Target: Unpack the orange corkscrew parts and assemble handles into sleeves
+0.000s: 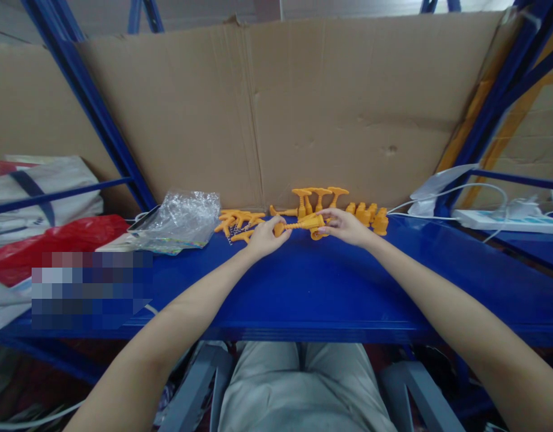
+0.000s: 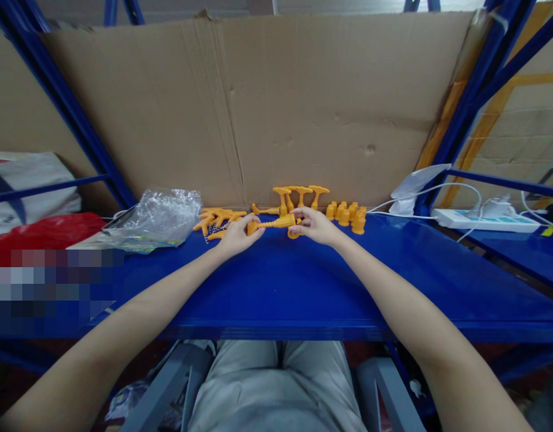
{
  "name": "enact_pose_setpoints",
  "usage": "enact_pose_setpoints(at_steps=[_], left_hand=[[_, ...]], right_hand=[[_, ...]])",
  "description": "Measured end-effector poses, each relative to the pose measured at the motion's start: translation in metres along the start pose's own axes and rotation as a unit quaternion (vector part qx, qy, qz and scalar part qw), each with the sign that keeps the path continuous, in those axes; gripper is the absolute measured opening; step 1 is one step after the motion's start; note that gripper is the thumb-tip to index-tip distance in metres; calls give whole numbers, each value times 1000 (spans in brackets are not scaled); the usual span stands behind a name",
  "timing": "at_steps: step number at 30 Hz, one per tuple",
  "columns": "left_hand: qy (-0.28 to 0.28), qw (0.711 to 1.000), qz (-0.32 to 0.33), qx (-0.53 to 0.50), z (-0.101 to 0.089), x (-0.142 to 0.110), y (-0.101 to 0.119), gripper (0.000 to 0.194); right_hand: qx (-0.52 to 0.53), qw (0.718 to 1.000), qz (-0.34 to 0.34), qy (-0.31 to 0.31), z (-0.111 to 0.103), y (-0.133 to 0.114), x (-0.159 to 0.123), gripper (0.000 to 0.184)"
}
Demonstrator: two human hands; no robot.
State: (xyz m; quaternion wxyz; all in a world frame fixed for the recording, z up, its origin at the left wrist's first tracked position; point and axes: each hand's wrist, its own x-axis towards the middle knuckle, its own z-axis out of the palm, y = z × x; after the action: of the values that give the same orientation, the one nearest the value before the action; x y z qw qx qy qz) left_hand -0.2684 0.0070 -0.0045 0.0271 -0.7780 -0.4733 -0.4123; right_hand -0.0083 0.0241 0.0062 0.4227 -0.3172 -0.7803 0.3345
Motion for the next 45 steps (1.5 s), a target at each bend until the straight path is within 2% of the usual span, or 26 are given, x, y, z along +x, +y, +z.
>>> enact_pose_setpoints(at_steps=[4,9,13,16,19,22,26,31,34,38,42,45], left_hand=[[20,999,28,2,-1,0,-1,21],[37,998,59,-1,0,-1,1,20],[38,999,36,14,1,-1,4,21],[36,999,17,24,2,-1,6,21],[31,999,13,25,3,-1,6,21],[35,999,8,23,4,-2,7,21],[48,999,16,18,4,-4,7,20],[62,997,38,15,4,-5,9,19],[63,997,33,16,2,-4,10,19],[46,998,31,21,2,-3,10,19],[51,998,37,30,4,-3,8,19],[57,997,48,36,4,-4,6,19]], right_hand=[[21,998,51,-4,2,-12,-3,43],[5,991,130,3,10,-27,-6,56],[-8,982,188,10,15,-31,-5,60],[1,978,207,-5,13,-30,-5,56],[37,979,200,-29,9,-28,-7,40],[73,981,176,-45,6,-25,-9,49],[94,981,165,-46,7,-22,-8,33],[82,974,204,-45,11,-25,-6,63],[65,973,214,-62,7,-29,-7,68],[51,976,189,-99,-2,-33,-10,50],[47,986,147,-66,-1,-30,-10,43],[47,987,142,-65,3,-27,-9,38]])
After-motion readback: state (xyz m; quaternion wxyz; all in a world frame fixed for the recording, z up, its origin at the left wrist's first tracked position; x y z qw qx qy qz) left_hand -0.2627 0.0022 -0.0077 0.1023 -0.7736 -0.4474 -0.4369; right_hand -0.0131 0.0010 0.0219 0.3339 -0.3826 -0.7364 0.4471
